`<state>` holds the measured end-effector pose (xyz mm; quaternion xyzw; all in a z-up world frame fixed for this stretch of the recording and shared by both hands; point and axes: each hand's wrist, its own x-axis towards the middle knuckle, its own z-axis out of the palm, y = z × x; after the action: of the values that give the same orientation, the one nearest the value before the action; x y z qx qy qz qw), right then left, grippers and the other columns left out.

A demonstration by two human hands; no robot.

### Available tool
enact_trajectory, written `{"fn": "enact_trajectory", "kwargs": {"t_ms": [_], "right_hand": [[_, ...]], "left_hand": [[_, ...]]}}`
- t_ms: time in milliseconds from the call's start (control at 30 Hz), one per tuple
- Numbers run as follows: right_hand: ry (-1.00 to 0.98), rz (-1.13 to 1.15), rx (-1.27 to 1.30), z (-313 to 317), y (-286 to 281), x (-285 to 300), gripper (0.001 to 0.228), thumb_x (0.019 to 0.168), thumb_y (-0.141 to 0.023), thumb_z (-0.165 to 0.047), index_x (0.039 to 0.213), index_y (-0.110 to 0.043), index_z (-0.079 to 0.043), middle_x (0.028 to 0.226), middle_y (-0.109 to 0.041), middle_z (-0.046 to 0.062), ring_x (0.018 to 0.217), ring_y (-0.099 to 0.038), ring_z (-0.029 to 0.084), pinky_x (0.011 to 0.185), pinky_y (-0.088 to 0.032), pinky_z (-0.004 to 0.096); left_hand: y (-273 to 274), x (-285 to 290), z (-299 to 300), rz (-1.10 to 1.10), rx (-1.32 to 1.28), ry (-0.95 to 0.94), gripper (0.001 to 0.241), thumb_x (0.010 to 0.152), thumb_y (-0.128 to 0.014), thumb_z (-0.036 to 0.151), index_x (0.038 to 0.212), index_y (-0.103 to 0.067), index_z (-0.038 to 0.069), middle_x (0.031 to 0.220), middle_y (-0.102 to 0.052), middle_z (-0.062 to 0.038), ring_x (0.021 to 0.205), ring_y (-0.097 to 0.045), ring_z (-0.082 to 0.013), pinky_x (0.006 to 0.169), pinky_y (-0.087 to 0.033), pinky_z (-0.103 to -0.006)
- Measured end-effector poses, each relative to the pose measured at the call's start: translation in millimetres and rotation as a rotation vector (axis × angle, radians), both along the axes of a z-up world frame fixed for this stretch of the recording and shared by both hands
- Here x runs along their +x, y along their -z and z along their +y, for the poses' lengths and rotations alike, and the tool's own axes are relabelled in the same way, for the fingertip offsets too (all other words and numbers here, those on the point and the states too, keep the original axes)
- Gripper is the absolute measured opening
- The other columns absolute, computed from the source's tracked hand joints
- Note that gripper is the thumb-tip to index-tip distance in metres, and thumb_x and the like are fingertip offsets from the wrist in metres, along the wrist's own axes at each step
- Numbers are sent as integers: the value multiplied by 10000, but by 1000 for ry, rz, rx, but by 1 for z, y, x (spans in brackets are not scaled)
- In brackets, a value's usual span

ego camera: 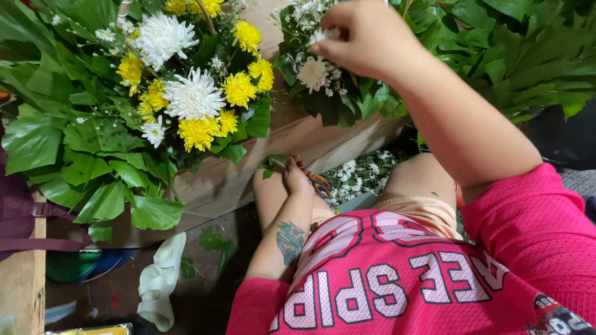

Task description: The person arranges flowers into a basket by hand and using shears to cut stems.

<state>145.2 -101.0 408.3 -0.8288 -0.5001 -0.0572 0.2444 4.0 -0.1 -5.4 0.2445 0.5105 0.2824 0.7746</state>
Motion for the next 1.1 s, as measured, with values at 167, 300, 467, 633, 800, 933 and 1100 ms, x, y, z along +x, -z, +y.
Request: {"fn": "enact_trajectory", "kwargs": {"t_ms": [167, 300, 467, 633, 800, 933, 1100], "right_hand": [[-34, 115, 120, -51, -34, -16, 254, 1048, -740, -343, 1204, -731, -143, 1023, -720, 5, 860, -609, 145, 702, -425, 338], [-130, 317, 370, -111, -49, -49, 207, 1155, -751, -157, 1187, -607, -13, 991, -543, 39, 872, -480, 117, 754, -380, 275], [-283, 376, 238, -137, -55, -69, 268, 923, -734, -91, 1139, -669, 54, 1045, -726, 124, 953, -673, 174, 866, -520, 285], [-361, 105, -330, -136, 20, -32, 614, 896, -695, -356, 1460, -568, -150, 1214, -694, 142, 1057, -665, 344, 901, -510, 443], [-204, 98, -69, -139, 4, -31, 404, 954, -708, -254, 1304, -687, -55, 1181, -724, 133, 1045, -670, 288, 908, -505, 413], [-204, -67, 152, -120, -4, -22, 247, 1063, -746, -165, 1243, -738, 3, 1041, -714, 157, 969, -660, 308, 861, -490, 430], [-214, -200, 252, -72, 5, 1, 170, 1054, -798, -100, 1172, -751, 13, 1053, -740, 140, 950, -685, 327, 836, -498, 446]], "left_hand": [[-18, -2, 0, 56, -11, -12, 285, 1035, -433, 328, 1039, -652, 146, 841, -563, -28, 549, -388, -158, 503, -346, -289], [-33, -7, -4, 43, 28, 59, 357, 1067, -404, 349, 1117, -647, 92, 845, -543, -15, 589, -385, -122, 536, -368, -292], [-33, -10, -7, 113, 62, 52, 410, 1047, -427, 350, 1186, -685, 63, 962, -610, -80, 652, -446, -152, 569, -427, -301], [-5, -2, -1, 75, 66, 18, 374, 1068, -458, 370, 1128, -682, 76, 845, -602, -57, 558, -411, -130, 486, -381, -294], [-2, 0, 0, 70, 53, 12, 358, 1069, -461, 360, 1103, -678, 78, 814, -583, -43, 535, -405, -114, 471, -356, -278], [-8, -3, -2, 54, 61, 25, 392, 1062, -453, 384, 1127, -675, 67, 786, -560, -40, 559, -399, -139, 478, -359, -299], [-7, -3, -2, 4, 11, -20, 318, 1055, -489, 384, 1009, -675, 131, 779, -558, -10, 537, -364, -126, 487, -341, -295]]}}
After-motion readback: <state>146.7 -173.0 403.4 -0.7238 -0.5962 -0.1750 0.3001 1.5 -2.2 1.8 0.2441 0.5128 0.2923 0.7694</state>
